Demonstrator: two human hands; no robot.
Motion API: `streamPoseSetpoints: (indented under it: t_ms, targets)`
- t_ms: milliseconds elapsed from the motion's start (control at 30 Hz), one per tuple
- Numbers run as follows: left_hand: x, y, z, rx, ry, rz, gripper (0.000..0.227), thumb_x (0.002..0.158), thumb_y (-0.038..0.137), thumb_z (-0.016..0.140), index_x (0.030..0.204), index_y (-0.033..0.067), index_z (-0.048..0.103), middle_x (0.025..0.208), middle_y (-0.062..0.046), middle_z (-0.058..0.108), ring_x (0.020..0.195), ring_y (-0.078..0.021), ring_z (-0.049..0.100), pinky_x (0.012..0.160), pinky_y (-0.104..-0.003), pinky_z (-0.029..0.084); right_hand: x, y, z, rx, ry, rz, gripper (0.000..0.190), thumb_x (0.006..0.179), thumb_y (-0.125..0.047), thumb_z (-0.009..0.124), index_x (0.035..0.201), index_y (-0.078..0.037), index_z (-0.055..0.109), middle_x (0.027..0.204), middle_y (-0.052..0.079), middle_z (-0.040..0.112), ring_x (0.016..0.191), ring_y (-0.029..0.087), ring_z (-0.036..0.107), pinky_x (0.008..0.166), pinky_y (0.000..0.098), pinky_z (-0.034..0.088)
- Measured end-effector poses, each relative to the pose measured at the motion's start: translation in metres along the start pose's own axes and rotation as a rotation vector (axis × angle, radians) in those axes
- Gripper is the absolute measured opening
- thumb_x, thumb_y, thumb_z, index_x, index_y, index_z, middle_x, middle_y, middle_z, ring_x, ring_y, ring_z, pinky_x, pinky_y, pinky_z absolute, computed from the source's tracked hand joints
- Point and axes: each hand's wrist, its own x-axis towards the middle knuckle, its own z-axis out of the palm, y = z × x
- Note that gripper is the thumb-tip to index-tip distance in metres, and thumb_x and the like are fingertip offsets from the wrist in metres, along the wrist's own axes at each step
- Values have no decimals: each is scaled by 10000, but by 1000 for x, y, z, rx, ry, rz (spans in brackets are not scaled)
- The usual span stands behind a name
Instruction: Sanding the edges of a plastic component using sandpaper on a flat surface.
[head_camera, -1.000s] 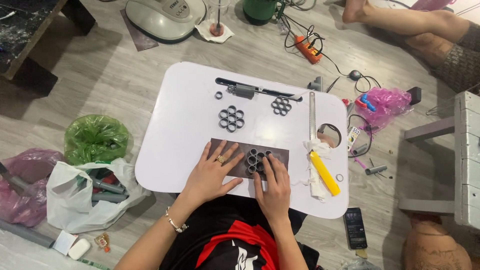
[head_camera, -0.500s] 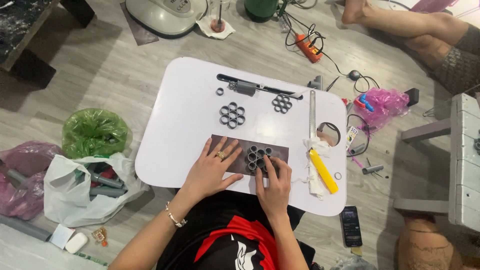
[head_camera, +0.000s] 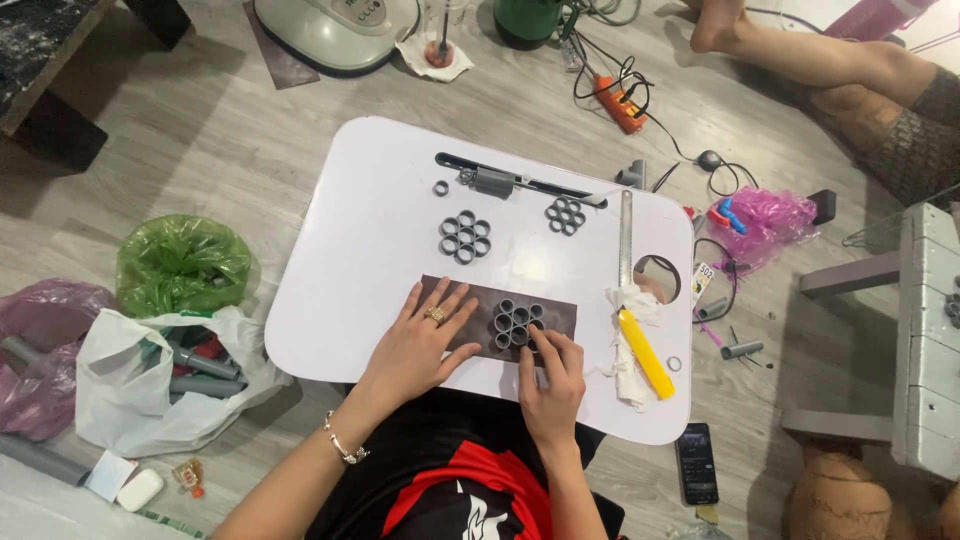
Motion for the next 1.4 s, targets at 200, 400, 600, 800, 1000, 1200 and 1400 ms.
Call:
streamPoseSetpoints:
  t_ms: [200, 400, 600, 800, 1000, 1200, 1400]
  targets:
    - [1, -2, 1, -49, 17, -10, 637, 1071, 482, 499, 1568, 83, 466, 1655, -149, 416, 1574, -344, 286, 1277, -546, 198, 9, -6, -5, 72, 4, 81, 259, 984, -75, 695, 1234, -26, 742, 1148, 142, 687, 1060, 257, 690, 905, 349, 583]
    - [1, -2, 1, -43, 6, -8, 630, 1074, 473, 494, 1574, 90, 462, 1660, -147, 406, 1577, -349, 276, 1277, -541, 191, 11, -4, -5, 0, -24, 29, 278, 977, -78, 708, 1247, -18, 735, 1151, 151, 689, 1072, 272, 687, 911, 367, 586]
    - [3, 4, -6, -125, 5, -114, 472, 1078, 328, 526, 1511, 146, 578, 1569, -137, 551, 1489, -324, 454, 1260, -510, 272, 25, -17, 3, -167, -7, -8, 263, 945, -55, 746, 1206, -37, 770, 1007, 90, 669, 923, 237, 720, 764, 303, 637]
    - [-2, 1, -7, -159, 36, -101, 463, 1030, 306, 642, 1460, 133, 626, 1559, -149, 559, 1484, -343, 459, 1241, -496, 332, 46, -12, 6, -290, -215, -90, 205, 947, -218, 796, 1136, -140, 807, 902, 18, 721, 909, 191, 744, 906, 352, 544]
    - [-21, -21, -17, -14, -52, -200, 573, 1010, 523, 620, 1506, 238, 587, 1614, -35, 517, 1532, -316, 387, 1243, -679, 176, 48, -5, -5, -190, -397, -173, 236, 816, -5, 815, 1016, -129, 832, 962, 47, 781, 1090, 240, 738, 1216, 501, 369]
    - [-17, -17, -23, -12, -83, -195, 570, 1029, 567, 554, 1507, 258, 583, 1605, 1, 527, 1541, -302, 374, 1247, -680, 153, 50, -16, -18, -129, -283, -113, 275, 932, -142, 784, 1203, -97, 772, 1191, 121, 720, 1250, 353, 667, 1165, 521, 462]
    - [-14, -12, -30, 22, -105, -197, 580, 1016, 603, 542, 1499, 285, 590, 1609, -15, 518, 1556, -337, 339, 1218, -744, 144, 34, -14, -5, -132, -341, -99, 409, 962, -196, 751, 1355, -89, 709, 1398, 181, 644, 1395, 433, 545, 1157, 534, 447]
